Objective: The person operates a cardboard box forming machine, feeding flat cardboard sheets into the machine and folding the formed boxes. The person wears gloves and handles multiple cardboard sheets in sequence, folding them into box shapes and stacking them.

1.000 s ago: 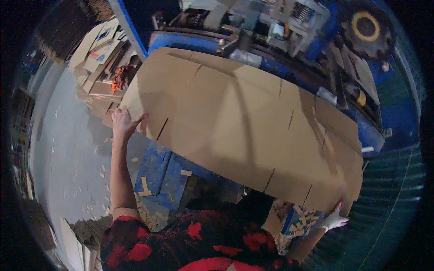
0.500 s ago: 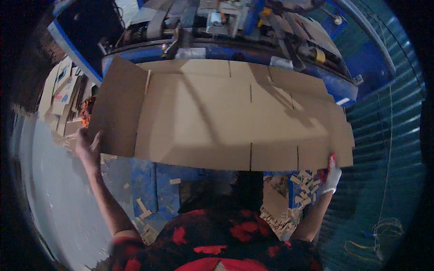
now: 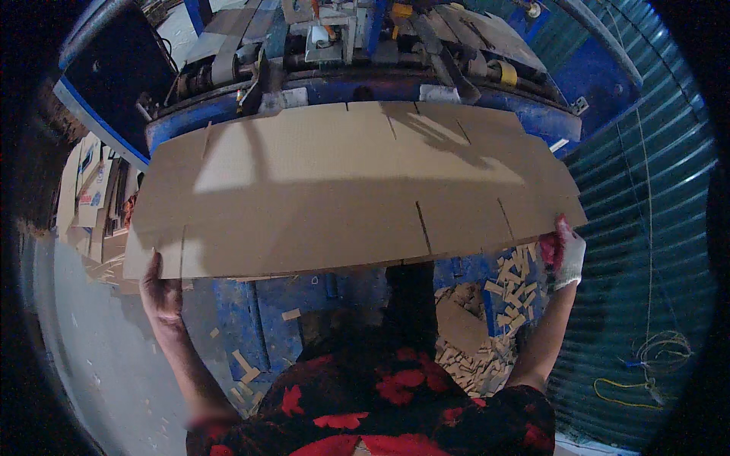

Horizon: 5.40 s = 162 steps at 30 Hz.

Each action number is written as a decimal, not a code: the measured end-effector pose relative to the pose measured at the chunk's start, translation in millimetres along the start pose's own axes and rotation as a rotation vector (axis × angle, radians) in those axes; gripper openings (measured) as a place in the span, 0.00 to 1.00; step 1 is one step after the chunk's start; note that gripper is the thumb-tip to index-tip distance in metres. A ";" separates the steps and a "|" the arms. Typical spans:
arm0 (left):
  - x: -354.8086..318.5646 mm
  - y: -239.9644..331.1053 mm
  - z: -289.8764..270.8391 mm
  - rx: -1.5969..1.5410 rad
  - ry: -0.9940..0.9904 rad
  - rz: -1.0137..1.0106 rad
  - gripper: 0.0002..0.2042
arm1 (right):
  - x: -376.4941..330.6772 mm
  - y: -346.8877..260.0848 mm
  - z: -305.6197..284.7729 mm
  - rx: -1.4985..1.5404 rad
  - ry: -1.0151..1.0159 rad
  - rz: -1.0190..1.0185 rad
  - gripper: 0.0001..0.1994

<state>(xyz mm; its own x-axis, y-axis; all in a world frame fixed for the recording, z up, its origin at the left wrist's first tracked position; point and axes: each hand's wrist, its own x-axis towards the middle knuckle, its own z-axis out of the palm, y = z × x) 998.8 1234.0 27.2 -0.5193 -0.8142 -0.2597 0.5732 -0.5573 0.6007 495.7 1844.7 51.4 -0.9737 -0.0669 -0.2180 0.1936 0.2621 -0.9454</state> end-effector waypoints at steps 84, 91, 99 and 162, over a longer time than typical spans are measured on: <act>-19.4 -22.1 10.1 2.231 0.582 0.548 0.27 | -28.8 54.1 28.3 0.084 0.504 -0.200 0.20; -14.7 -13.3 8.9 2.212 0.525 0.612 0.24 | -11.1 61.5 24.4 0.051 0.520 -0.220 0.17; -1.9 3.9 -7.9 1.430 0.325 0.273 0.15 | -32.1 24.6 40.8 0.011 0.595 -0.192 0.11; 111.5 -164.3 166.1 1.749 -0.685 0.794 0.34 | 40.7 -59.6 255.7 -1.537 -0.289 -1.192 0.32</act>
<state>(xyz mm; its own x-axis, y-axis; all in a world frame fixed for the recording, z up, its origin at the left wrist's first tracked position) 741.4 1261.9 25.1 -0.8577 -0.3341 0.3907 -0.1322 0.8777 0.4606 475.4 1580.2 37.0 -0.4313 -0.8981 0.0861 -0.8404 0.4346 0.3238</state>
